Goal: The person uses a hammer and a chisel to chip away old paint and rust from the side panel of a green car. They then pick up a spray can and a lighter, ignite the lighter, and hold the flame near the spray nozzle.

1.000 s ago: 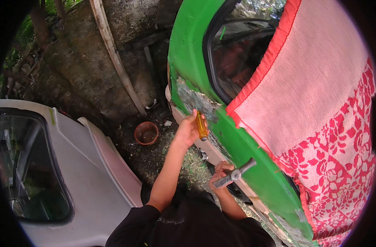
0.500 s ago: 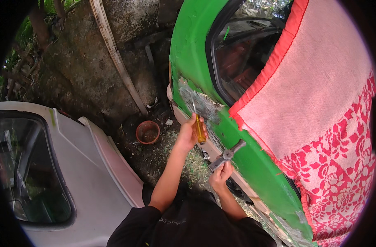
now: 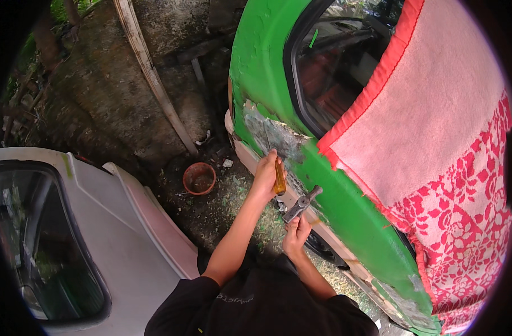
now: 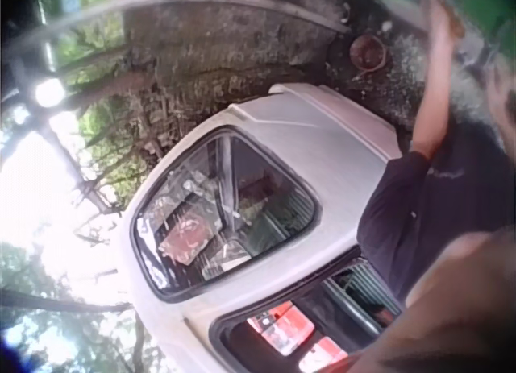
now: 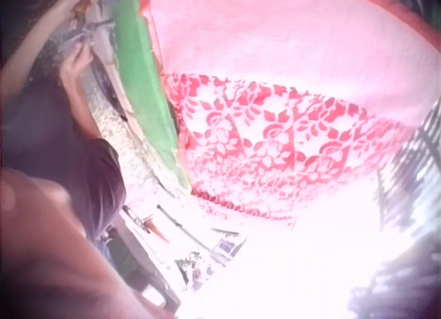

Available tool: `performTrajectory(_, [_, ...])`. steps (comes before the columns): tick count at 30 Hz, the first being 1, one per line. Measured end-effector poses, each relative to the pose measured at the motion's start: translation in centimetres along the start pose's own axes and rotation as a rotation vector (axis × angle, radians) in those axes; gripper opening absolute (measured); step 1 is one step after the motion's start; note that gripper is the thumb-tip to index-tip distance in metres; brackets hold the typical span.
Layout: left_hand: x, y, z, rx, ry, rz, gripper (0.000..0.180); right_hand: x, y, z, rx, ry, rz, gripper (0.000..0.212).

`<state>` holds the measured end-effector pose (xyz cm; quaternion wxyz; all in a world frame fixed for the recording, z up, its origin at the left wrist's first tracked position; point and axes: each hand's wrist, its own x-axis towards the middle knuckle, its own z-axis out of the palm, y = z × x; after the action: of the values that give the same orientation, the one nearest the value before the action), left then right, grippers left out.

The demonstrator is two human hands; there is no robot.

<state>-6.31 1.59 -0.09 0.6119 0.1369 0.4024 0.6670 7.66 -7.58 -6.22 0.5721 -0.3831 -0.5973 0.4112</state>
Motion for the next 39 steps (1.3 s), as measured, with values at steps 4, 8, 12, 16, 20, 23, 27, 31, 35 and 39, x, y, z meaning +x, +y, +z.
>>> performTrajectory(4, [0.3,0.6,-1.3,-0.037,-0.089,-0.057,0.039,-0.7,0.2,0.5,-0.024,0.015,0.006,0.045])
performTrajectory(8, [0.1,1.4,-2.0,-0.090,-0.163,-0.106,0.039,-1.2,0.5,0.5,-0.067,-0.013,0.024,0.046])
performTrajectory(12, [0.1,0.9,-2.8,-0.175,-0.233,-0.084,0.038,-1.5,0.3,0.3,-0.103,-0.055,0.075,0.042])
performTrajectory(16, [-0.8,-0.3,-4.4,-0.151,-0.265,-0.017,0.037,-0.1,-0.7,-0.1,-0.093,-0.112,0.211,0.030])
performTrajectory(20, [-2.3,-2.5,-6.1,-0.094,-0.222,0.114,0.036,2.7,-1.2,0.3,0.076,-0.250,0.396,0.020])
performTrajectory(23, [-4.0,-3.3,-6.5,-0.038,-0.172,0.115,0.036,4.7,-0.3,1.3,0.358,-0.329,0.536,0.019])
performTrajectory(27, [-5.2,-3.0,-6.0,-0.074,0.005,0.026,0.035,5.6,2.5,2.4,0.407,-0.501,0.518,0.041])
performTrajectory(31, [-5.8,-2.8,-5.5,-0.020,0.087,0.143,0.032,5.0,4.1,3.0,0.219,-0.658,0.430,0.054])
performTrajectory(35, [-5.4,-4.4,-6.4,-0.120,0.179,0.180,0.032,3.3,5.8,3.4,0.204,-0.666,0.355,0.046])
performTrajectory(39, [-5.5,-4.8,-7.7,0.155,0.250,0.241,0.032,2.7,4.8,2.7,0.192,-0.797,0.306,0.036])
